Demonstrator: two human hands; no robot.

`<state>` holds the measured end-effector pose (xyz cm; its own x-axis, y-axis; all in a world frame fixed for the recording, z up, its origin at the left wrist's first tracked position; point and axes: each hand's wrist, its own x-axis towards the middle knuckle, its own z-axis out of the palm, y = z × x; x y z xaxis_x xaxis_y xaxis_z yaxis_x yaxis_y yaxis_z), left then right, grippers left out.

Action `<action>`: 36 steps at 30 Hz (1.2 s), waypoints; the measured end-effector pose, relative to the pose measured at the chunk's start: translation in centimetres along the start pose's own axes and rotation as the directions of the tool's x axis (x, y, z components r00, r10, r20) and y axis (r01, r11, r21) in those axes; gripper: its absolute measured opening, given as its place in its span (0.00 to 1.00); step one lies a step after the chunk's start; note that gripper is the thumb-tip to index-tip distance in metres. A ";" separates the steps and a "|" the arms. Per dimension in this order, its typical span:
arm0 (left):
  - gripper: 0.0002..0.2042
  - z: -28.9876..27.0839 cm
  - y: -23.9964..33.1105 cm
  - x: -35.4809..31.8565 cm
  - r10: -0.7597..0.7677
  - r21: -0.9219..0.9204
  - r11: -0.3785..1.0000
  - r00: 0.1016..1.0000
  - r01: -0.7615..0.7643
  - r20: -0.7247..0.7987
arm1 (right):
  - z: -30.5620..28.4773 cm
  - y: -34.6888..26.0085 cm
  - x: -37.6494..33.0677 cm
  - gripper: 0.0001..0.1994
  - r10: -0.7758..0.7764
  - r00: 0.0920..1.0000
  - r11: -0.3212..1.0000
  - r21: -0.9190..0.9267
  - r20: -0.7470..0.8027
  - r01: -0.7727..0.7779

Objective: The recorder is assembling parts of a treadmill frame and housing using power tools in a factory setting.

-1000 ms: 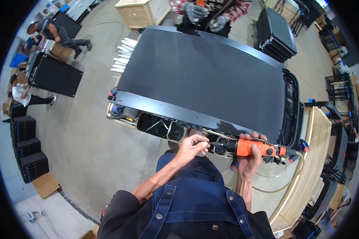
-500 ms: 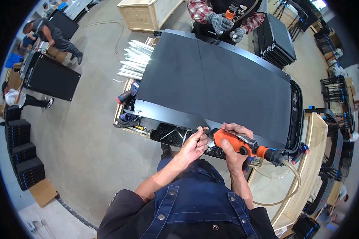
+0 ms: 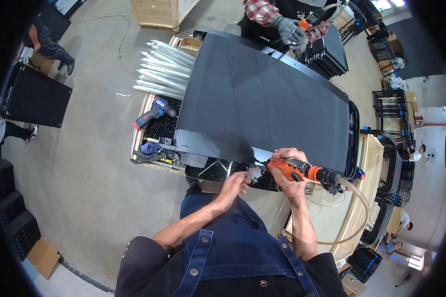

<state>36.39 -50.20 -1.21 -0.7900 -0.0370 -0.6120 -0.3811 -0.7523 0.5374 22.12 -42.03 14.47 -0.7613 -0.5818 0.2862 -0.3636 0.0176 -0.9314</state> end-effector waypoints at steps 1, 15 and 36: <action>0.20 -0.6 0.4 -0.5 -0.002 -0.005 1.000 1.000 0.002 0.004 | -0.1 0.4 -0.1 0.18 -0.024 0.999 1.000 -0.007 0.023 0.024; 0.15 -1.4 4.9 -4.6 0.095 0.114 0.985 0.960 -0.129 0.263 | -1.7 -1.9 -0.2 0.22 0.009 0.999 0.988 0.153 -0.033 -0.004; 0.12 -0.7 4.0 -6.1 0.298 -0.210 0.937 0.952 -0.278 0.070 | -3.3 -0.3 -3.2 0.23 0.324 0.944 0.553 0.822 -0.063 -0.135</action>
<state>40.00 -53.40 4.26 -0.8995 -0.2129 -0.3816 -0.0370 -0.8330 0.5520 22.89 -37.53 14.59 -0.8701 -0.4927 -0.0171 0.3433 -0.5806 -0.7383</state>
